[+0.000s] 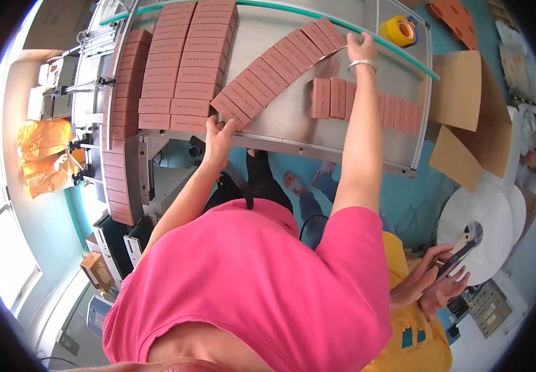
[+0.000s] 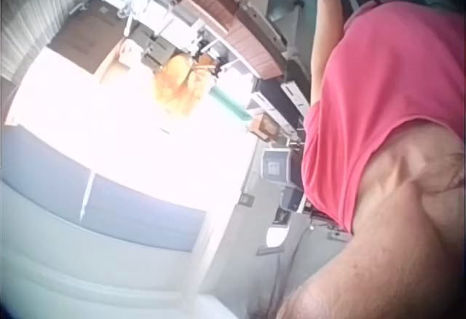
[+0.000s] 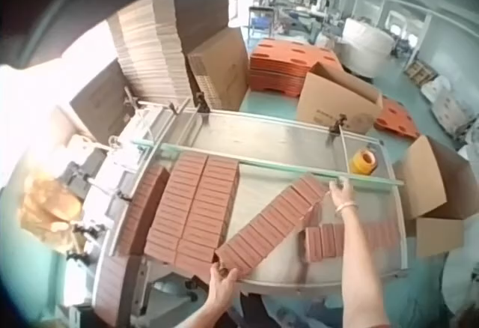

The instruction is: Moving packaging materials and organizing product boxes on a manufacturing line.

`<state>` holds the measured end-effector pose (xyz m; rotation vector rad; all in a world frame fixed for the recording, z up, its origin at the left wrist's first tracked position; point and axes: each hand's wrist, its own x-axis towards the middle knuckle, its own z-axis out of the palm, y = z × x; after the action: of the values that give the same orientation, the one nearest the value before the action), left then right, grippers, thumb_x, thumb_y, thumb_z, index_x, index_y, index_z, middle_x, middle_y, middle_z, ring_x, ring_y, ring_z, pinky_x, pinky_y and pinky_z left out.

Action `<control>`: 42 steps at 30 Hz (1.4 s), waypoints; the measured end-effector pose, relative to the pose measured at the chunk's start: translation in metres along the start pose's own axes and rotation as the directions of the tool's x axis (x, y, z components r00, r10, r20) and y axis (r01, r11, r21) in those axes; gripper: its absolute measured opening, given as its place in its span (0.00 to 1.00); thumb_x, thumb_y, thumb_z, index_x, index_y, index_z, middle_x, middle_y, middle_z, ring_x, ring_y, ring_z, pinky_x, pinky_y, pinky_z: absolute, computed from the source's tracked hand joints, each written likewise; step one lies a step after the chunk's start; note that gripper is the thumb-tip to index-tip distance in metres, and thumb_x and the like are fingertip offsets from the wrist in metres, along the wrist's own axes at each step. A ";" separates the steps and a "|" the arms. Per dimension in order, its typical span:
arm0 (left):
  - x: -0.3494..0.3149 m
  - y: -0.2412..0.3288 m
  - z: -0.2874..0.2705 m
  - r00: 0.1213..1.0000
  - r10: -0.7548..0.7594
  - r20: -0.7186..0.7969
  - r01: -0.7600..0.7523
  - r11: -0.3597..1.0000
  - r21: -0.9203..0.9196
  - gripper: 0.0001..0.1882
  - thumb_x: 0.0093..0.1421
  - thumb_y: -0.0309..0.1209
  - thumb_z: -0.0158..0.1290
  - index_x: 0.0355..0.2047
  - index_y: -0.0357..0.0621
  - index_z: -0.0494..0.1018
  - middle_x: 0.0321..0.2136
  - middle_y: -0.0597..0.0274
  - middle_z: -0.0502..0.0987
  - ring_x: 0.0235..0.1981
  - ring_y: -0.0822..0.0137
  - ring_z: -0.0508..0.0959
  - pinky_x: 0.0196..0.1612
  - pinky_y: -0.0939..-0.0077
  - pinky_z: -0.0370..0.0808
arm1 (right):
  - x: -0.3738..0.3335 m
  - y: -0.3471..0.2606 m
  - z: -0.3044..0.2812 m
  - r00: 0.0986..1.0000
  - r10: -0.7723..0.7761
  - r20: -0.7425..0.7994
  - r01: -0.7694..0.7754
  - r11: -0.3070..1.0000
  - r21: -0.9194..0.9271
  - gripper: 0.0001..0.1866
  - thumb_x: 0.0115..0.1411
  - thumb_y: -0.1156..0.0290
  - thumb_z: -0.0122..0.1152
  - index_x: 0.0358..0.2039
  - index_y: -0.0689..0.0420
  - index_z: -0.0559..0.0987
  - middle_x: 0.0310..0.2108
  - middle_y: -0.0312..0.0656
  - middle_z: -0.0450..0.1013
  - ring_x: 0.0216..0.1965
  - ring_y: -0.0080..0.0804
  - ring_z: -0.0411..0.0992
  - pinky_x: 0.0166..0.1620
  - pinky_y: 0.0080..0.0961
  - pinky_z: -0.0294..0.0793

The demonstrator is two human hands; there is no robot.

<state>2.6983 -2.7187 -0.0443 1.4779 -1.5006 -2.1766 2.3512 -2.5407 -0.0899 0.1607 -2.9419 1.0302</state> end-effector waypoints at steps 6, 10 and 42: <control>0.028 -0.030 -0.023 0.966 0.045 0.253 -0.030 0.997 -0.064 0.27 0.54 0.32 0.43 0.52 0.37 0.50 0.45 0.57 0.63 0.41 0.69 0.65 0.43 0.77 0.63 | -0.087 -0.037 -0.014 0.975 0.108 -0.196 -0.003 0.882 0.472 0.17 0.51 0.57 0.52 0.32 0.59 0.72 0.28 0.40 0.72 0.30 0.25 0.71 0.34 0.20 0.68; 0.030 -0.010 -0.009 0.908 0.053 0.416 -0.045 0.999 -0.031 0.30 0.58 0.37 0.39 0.58 0.49 0.40 0.53 0.58 0.54 0.50 0.66 0.60 0.50 0.69 0.58 | -0.159 -0.060 0.009 0.996 -0.051 -0.073 0.079 0.878 0.471 0.14 0.54 0.59 0.52 0.25 0.57 0.74 0.15 0.30 0.68 0.17 0.16 0.65 0.21 0.14 0.64; 0.124 0.025 0.132 0.895 0.055 0.443 -0.204 0.933 0.296 0.25 0.54 0.45 0.41 0.44 0.38 0.60 0.36 0.59 0.66 0.28 0.71 0.66 0.27 0.78 0.66 | -0.266 -0.040 0.001 0.877 0.146 0.459 -0.096 0.987 -0.131 0.13 0.50 0.57 0.49 0.24 0.54 0.75 0.25 0.41 0.72 0.30 0.39 0.70 0.33 0.32 0.69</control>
<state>2.5239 -2.7150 -0.1000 0.9526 -2.1371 -2.3541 2.6198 -2.5488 -0.0801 0.2587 -3.4756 0.9614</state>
